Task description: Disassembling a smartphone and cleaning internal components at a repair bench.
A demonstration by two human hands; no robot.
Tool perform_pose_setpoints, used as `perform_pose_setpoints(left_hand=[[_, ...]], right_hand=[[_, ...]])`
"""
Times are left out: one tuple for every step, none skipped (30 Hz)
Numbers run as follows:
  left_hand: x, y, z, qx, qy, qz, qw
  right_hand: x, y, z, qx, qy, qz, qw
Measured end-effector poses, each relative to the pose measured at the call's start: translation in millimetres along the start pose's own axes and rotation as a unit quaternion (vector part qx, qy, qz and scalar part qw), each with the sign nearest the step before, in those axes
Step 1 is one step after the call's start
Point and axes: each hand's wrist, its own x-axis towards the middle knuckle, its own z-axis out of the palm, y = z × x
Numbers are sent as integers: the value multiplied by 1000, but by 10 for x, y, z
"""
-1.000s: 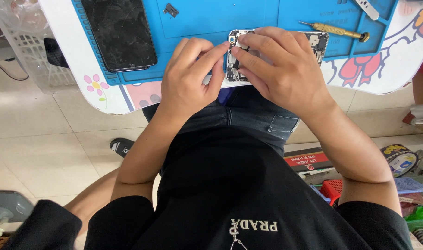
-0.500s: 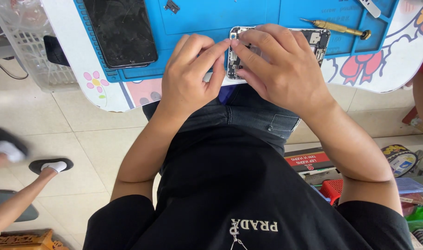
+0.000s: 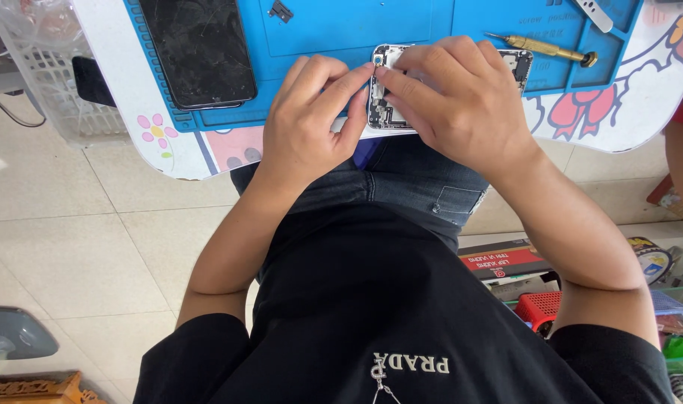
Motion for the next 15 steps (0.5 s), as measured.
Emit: perform_pose_setpoints(left_hand=[[-2, -1, 2, 0, 0, 0, 1000], [-5, -1, 3, -2, 1, -1, 1000], [-7, -2, 5, -4, 1, -3, 1000], [-4, -1, 6, -4, 1, -2, 1000], [0, -1, 6, -3, 1, -3, 1000], [-3, 2, 6, -2, 1, -5, 1000], [-6, -3, 6, -2, 1, -5, 1000], [-9, -7, 8, -2, 2, -3, 1000], [-12, -11, 11, -2, 3, -1, 1000], [-12, -12, 13, -3, 3, -2, 1000], [-11, -12, 15, -5, 4, -1, 1000], [-9, -15, 15, -7, 6, 0, 1000], [-9, -15, 13, -7, 7, 0, 1000], [-11, -13, 12, -7, 6, -2, 1000], [-12, -10, 11, -7, 6, -3, 1000]], right_hand=[[-2, -10, 16, 0, 0, -1, 1000], [-8, -24, 30, 16, 4, 22, 1000], [-13, -37, 45, 31, 9, 45, 998], [2, -52, 50, 31, 9, 45, 998], [17, -68, 56, 35, 17, 55, 998], [30, -87, 62, 40, 25, 65, 997], [49, -101, 75, 39, 25, 64, 997], [66, -113, 88, 35, 26, 78, 996], [82, -125, 102, 31, 28, 91, 995], [71, -131, 114, 31, 27, 91, 995], [61, -136, 126, 44, 30, 101, 994], [55, -140, 139, 56, 33, 109, 992], [21, -129, 167, 56, 33, 109, 992], [-16, -119, 193, 74, 24, 117, 990], [-54, -109, 217, 92, 15, 126, 988]])
